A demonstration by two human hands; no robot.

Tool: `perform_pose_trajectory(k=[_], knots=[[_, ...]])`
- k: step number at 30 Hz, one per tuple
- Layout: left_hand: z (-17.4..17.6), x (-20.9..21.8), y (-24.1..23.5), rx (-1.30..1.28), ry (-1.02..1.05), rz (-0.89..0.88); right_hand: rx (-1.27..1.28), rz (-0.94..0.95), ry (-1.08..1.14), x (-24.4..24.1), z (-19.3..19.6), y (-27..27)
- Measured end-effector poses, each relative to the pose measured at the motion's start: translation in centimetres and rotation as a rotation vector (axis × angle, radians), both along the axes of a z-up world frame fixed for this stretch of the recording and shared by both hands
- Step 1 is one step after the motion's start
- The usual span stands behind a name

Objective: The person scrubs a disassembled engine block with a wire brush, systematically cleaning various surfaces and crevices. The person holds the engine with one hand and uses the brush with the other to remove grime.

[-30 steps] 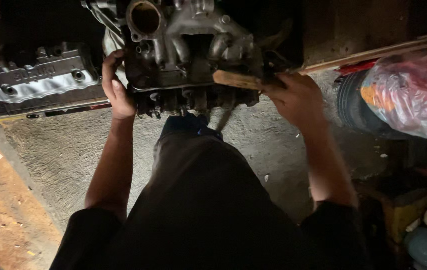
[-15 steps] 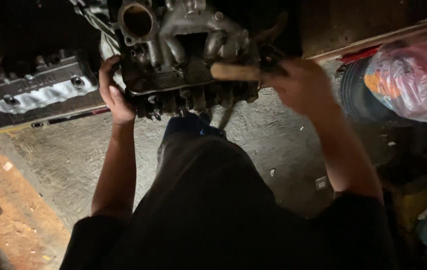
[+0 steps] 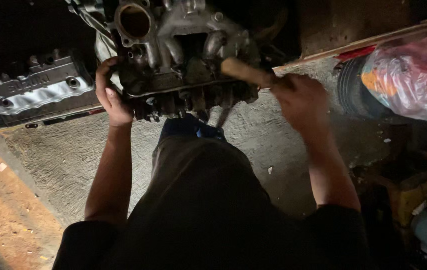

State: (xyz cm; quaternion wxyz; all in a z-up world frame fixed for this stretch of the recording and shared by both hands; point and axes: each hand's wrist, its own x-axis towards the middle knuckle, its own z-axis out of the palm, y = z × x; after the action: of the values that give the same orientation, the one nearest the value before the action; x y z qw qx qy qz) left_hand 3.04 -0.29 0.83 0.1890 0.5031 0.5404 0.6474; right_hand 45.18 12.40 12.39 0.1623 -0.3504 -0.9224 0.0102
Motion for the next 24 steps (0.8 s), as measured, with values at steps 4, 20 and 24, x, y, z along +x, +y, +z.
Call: perform_pose_trajectory(k=[4, 20, 24], knots=[[-0.2, 0.0, 0.0, 0.001, -0.014, 0.022, 0.121, -0.001, -0.035, 0.0, 1.1, 0.2], [-0.5, -0.2, -0.1, 0.017, -0.007, 0.031, 0.107, 0.021, -0.103, 0.0, -0.8, -0.2], [-0.5, -0.3, 0.1, 0.036, -0.014, 0.061, 0.084, 0.069, -0.147, -0.2, -2.1, 1.0]])
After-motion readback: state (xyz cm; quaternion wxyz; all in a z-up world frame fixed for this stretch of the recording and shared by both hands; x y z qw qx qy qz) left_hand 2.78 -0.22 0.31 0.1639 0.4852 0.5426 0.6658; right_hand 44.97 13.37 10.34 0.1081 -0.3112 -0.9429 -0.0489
